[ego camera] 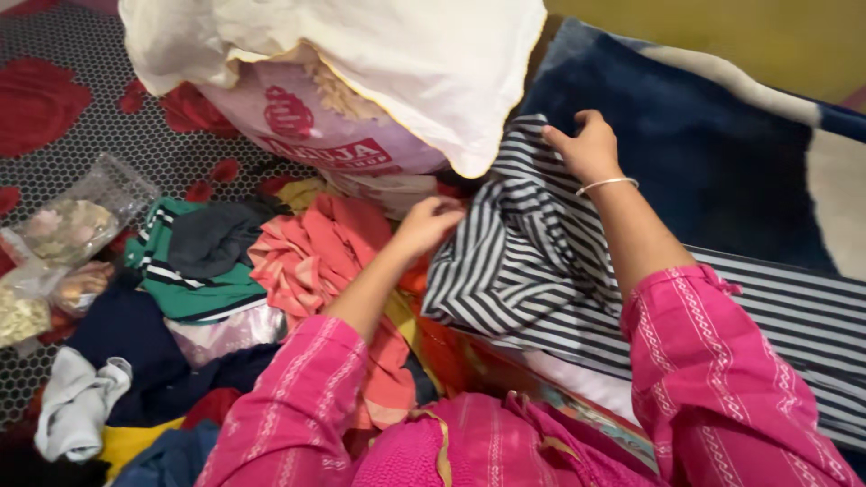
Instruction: The person buttons a striped shirt from collar to hem, then folds it neatly on a patterned surface. The person places the folded shirt aside and picks up a yellow cloth.
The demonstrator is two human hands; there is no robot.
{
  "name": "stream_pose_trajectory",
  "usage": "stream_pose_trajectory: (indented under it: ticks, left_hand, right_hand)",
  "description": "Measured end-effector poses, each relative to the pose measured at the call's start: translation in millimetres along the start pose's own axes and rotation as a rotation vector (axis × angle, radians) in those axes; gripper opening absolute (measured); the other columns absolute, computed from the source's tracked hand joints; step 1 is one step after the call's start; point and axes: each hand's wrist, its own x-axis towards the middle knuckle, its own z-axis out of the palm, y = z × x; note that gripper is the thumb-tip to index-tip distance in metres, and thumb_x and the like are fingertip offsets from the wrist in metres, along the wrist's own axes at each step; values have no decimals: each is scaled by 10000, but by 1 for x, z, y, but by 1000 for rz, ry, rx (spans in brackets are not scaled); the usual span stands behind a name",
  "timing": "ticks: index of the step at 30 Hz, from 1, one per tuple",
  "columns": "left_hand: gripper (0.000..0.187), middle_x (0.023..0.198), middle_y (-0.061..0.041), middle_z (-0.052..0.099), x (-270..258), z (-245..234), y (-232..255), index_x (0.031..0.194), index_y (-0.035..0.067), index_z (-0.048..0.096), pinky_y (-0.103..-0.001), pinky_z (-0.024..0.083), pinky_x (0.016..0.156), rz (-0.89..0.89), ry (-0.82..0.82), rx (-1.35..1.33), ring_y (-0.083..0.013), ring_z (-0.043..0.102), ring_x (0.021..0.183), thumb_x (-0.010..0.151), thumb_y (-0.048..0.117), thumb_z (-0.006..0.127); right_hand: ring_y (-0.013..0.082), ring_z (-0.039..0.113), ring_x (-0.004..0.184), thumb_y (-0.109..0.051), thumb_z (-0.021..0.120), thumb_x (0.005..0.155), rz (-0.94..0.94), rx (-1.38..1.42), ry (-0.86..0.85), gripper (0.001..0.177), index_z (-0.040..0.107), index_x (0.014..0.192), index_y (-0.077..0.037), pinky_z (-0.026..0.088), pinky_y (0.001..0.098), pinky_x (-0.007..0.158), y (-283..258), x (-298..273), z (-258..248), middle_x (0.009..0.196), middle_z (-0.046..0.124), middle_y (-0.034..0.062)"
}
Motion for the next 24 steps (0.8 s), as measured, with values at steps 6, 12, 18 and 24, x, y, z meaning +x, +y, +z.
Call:
stream_pose_trajectory:
  ticks: [6, 12, 18, 24]
  left_hand:
    - [561, 1207, -178, 739, 8, 15, 45, 1270, -84, 656, -312, 528, 950, -93, -131, -153, -225, 702, 1071, 861, 282, 772]
    - [612, 1203, -172, 704, 18, 20, 41, 1268, -61, 610, -319, 535, 950, -134, -137, 25, -217, 705, 1069, 801, 243, 864]
    - [277, 966, -81, 760, 44, 17, -1, 1002, 31, 742, -291, 526, 827, 69, -66, -107, -171, 686, 899, 744, -44, 675]
    - [174, 822, -41, 714, 59, 10, -13, 790, 46, 689, -260, 481, 740, 75, 57, -115, -147, 627, 784, 798, -106, 605]
  right_hand:
    - [337, 667, 1004, -286, 909, 721, 145, 14, -353, 689, 645, 1212, 119, 530, 388, 859, -6, 15, 2, 1116, 689, 243]
    - [171, 685, 812, -160, 673, 962, 385, 649, -527, 221, 707, 1093, 14, 553, 328, 755, -49, -27, -66, 968, 748, 80]
    - [165, 668, 1027, -77, 575, 1091, -49, 1262, -228, 147, 671, 1203, -82, 542, 342, 955, -78, -87, -140, 1108, 717, 34]
    - [159, 590, 1250, -276, 635, 1156, -178, 1487, -204, 184, 683, 1300, -172, 427, 350, 1171, -48, -158, -219, 1305, 692, -27]
